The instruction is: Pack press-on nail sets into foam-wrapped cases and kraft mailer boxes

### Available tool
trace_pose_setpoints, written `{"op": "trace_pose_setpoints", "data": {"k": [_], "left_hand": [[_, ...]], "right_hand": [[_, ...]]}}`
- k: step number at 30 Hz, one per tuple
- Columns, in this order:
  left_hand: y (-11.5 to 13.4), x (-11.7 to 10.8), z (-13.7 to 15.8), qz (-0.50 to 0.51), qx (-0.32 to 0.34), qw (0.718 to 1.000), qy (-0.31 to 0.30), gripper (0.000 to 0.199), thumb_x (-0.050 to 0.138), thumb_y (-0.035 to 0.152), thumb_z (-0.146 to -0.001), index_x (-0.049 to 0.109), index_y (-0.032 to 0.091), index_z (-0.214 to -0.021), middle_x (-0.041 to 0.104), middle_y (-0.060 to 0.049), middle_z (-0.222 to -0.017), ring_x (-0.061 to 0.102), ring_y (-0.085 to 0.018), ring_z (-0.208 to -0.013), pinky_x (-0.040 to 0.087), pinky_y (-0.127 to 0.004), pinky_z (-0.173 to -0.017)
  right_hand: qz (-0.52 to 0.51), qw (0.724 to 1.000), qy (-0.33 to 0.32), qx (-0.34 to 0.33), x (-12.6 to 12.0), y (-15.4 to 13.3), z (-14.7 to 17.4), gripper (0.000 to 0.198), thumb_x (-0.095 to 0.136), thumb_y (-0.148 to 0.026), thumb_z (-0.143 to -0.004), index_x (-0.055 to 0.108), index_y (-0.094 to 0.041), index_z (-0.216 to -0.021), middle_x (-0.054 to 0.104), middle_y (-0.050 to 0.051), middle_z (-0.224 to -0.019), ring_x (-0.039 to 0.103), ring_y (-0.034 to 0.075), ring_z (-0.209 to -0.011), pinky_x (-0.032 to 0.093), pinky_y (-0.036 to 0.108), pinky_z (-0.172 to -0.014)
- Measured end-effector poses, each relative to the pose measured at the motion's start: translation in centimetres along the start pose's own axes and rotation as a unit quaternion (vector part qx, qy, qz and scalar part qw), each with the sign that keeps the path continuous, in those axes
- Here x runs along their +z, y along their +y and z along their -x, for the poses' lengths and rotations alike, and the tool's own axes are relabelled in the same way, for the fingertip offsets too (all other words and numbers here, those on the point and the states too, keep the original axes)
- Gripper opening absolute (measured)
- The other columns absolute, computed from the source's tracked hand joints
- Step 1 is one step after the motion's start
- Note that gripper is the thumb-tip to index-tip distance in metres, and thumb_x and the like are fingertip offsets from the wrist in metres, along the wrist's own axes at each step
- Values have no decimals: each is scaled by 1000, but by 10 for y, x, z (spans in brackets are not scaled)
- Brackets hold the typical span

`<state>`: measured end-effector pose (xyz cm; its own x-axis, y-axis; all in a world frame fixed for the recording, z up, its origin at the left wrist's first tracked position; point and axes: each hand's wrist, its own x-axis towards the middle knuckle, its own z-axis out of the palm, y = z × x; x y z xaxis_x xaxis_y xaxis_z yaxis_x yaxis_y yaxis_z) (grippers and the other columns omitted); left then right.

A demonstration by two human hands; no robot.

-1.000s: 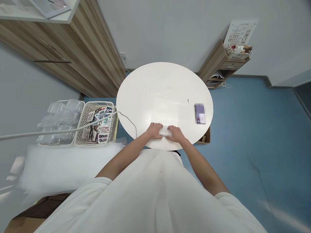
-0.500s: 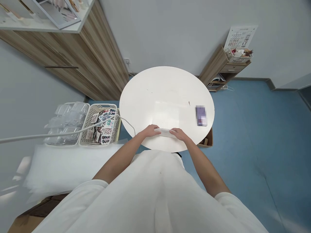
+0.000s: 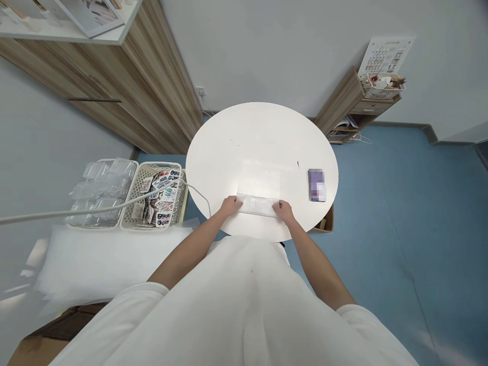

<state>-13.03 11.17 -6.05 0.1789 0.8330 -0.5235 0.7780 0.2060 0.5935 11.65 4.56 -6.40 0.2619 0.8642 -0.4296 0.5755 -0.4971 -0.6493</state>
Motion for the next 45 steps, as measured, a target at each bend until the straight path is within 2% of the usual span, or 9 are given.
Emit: {"op": "trace_pose_setpoints", "data": {"k": [10,13,16,20,25,33,38,42,45], "left_hand": [[3,2,5,-86,9,996,23,22,51,38,-72,46,20,-62,51,-2,-61,53,-18,-64,31,-26,-51],[3,4,10,-101,1,995,16,22,51,41,-74,51,19,-70,56,-4,-69,55,-19,-68,34,-26,-54],[4,5,16,-105,13,993,51,29,52,40,-75,52,19,-95,60,-7,-87,57,-22,-82,39,-29,-64],[7,4,26,-145,174,967,116,55,54,42,-75,39,18,-122,46,-14,-125,42,-28,-116,33,-38,-91],[17,9,28,-227,316,921,3,70,63,39,-66,37,22,-128,36,-11,-138,30,-30,-126,20,-42,-101],[24,9,27,-225,289,929,-60,58,59,36,-65,48,21,-120,56,-10,-115,47,-29,-109,24,-43,-96],[27,-5,23,-167,244,947,-123,54,49,50,-72,51,25,-120,56,-4,-122,47,-26,-112,28,-39,-96],[21,-11,12,-53,205,973,-87,48,45,53,-75,57,23,-110,61,-4,-113,54,-23,-100,39,-31,-84],[9,-11,4,-1,173,984,-33,35,45,48,-76,62,19,-90,65,-3,-86,57,-19,-79,41,-28,-68]], "right_hand": [[60,997,54,-14,8,-2,9,10,43,-30,-72,40,-23,-66,44,-3,-60,42,14,-56,33,25,-52],[73,995,61,-14,12,0,16,12,41,-30,-75,48,-22,-80,52,0,-69,49,17,-64,39,27,-57],[88,989,114,-39,14,-1,27,35,43,-28,-76,46,-18,-110,55,10,-100,53,22,-88,43,33,-72],[166,965,118,-163,13,-11,41,54,52,-32,-75,37,-17,-125,41,17,-130,37,30,-120,32,43,-93],[266,924,-31,-275,16,-24,37,57,66,-35,-66,44,-20,-116,29,14,-142,23,31,-131,22,47,-100],[231,938,-94,-242,10,-26,33,42,58,-27,-69,46,-18,-108,55,11,-116,51,25,-103,35,38,-88],[179,956,-120,-199,-8,-35,31,29,57,-33,-71,52,-21,-97,59,6,-106,51,23,-102,34,39,-89],[93,976,-116,-161,-17,-40,15,26,53,-41,-76,57,-22,-93,58,5,-111,51,22,-104,35,37,-89],[8,989,-109,-105,-20,-37,2,31,51,-47,-76,59,-22,-93,60,5,-105,54,20,-94,40,31,-78]]}}
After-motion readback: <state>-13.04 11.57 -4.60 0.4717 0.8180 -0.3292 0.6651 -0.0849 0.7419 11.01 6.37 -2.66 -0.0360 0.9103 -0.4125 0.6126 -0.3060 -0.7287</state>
